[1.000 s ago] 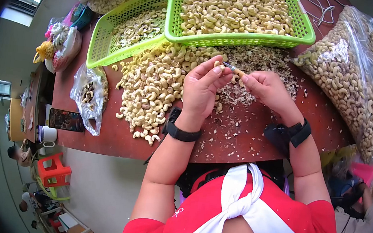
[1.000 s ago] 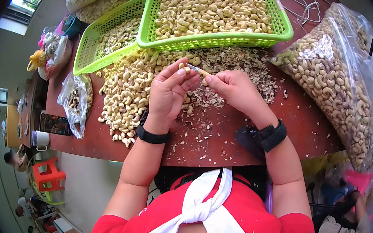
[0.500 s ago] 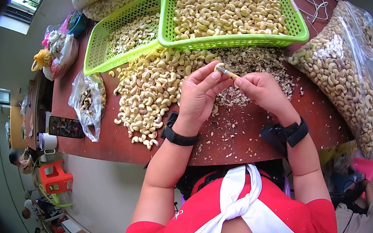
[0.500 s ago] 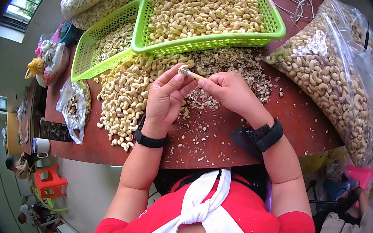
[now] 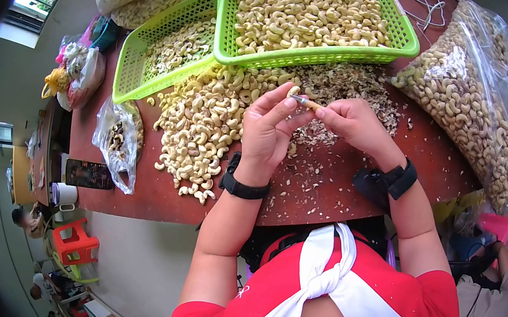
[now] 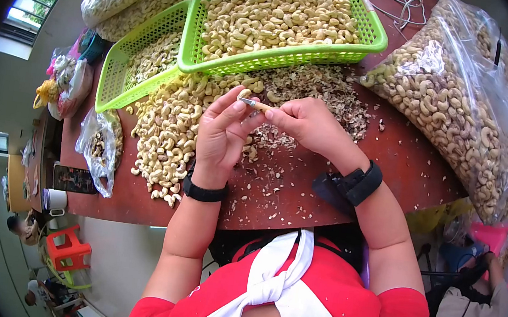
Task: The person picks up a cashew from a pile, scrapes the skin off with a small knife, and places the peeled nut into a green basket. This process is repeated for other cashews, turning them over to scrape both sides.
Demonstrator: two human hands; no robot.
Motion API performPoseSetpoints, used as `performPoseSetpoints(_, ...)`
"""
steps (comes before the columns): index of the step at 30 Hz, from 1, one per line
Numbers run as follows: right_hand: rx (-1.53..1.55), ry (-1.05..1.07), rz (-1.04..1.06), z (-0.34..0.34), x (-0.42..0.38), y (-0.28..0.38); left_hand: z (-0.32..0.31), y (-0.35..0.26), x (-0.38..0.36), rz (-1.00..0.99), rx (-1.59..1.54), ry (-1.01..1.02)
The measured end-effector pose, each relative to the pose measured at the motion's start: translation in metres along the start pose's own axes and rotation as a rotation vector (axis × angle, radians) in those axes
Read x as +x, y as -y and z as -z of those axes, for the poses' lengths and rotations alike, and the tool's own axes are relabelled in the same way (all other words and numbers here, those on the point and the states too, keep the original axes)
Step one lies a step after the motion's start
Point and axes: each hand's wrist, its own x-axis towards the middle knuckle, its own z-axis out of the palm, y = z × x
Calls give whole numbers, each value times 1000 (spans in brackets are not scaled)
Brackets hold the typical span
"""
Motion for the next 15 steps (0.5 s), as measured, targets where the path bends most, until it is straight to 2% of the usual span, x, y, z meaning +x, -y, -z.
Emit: performPoseSetpoints(15,86,26,-19,-3,2,0,-8,2,-2,-10,-67,-73)
